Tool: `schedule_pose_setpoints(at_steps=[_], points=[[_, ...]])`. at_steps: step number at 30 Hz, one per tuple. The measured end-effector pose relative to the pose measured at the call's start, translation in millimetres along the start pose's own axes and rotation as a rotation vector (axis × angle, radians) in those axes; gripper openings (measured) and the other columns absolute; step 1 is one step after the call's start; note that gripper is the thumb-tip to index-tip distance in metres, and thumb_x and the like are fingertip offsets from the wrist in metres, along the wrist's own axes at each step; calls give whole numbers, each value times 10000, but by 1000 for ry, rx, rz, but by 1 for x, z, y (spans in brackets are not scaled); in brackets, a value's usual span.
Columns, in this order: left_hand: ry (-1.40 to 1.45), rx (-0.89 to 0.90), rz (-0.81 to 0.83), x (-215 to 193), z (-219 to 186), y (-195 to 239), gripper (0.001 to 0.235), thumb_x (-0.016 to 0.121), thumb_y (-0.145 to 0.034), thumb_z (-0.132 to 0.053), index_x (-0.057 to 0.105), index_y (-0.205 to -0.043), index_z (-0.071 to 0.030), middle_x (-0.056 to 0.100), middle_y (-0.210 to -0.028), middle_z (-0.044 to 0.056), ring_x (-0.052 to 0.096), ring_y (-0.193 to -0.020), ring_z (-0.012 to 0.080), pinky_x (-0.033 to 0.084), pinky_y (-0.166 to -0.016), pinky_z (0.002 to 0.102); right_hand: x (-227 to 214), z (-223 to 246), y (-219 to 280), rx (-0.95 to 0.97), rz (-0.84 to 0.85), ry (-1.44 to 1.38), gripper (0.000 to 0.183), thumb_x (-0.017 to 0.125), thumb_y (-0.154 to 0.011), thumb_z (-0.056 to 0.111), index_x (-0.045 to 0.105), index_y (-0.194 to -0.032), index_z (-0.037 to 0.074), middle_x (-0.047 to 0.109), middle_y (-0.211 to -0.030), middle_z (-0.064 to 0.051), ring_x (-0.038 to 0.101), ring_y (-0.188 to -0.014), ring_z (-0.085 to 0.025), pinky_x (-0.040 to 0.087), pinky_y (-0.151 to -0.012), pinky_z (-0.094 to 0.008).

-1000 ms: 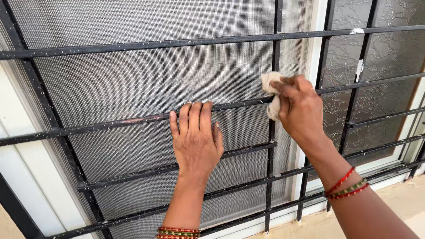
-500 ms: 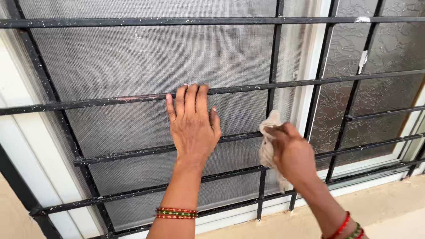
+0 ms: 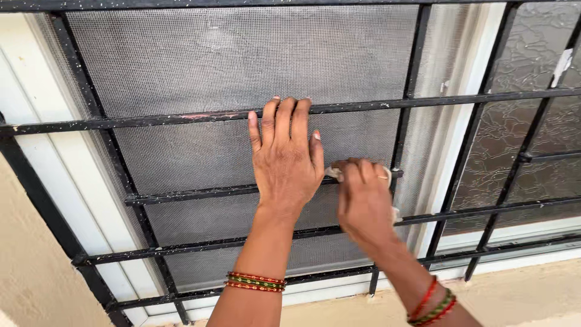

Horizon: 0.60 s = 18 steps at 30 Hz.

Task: The person wipes the black metal bars of a window grille using a white cloth. They systematically clean horizontal and vertical bars across the grille, moving from left to right and top to bottom.

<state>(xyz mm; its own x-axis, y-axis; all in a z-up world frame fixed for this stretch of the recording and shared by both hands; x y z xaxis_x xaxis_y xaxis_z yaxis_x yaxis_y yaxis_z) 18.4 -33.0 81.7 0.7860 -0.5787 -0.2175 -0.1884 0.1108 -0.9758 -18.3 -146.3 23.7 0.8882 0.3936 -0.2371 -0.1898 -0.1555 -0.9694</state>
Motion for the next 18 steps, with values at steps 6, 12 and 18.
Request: schedule_pose_setpoints(at_steps=[6,12,18], points=[[80,56,55,-13,6,-1,420,466,-1081,-286,550,-1468,-146,553,-1454,35,435,-1437,258,203,-1272,529,58,41,5,0,73,-136,354,642,-787,89,624,-1113,-46,559,-1031,-203,503,-960,-389,411,-873,-521],[-21,53,139,-4,10,7,500,479,-1067,-333,461,-1534,-155,479,-1542,30,365,-1498,254,194,-1292,535,27,16,7,-103,63,112,218,678,-848,158,651,-1049,76,604,-1008,-99,571,-971,-313,404,-996,-572],[-302,84,132,-18,61,50,743,547,-960,-551,385,-1567,-154,328,-1636,109,218,-1504,326,156,-1176,610,-3,-34,18,-31,28,-11,146,621,-1034,174,693,-1136,98,608,-1023,-83,587,-967,-303,431,-977,-475]])
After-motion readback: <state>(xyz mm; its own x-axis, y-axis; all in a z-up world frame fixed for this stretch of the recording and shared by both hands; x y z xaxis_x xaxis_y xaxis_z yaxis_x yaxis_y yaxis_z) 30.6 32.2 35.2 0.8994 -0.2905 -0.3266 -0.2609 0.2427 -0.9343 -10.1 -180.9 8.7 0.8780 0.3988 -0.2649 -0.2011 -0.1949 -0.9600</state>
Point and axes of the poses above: each hand's wrist, its own y-axis away from the middle knuckle, its own x-axis out of the palm, z = x × y, the point moved 10 cm from there along -y, towards the middle knuckle
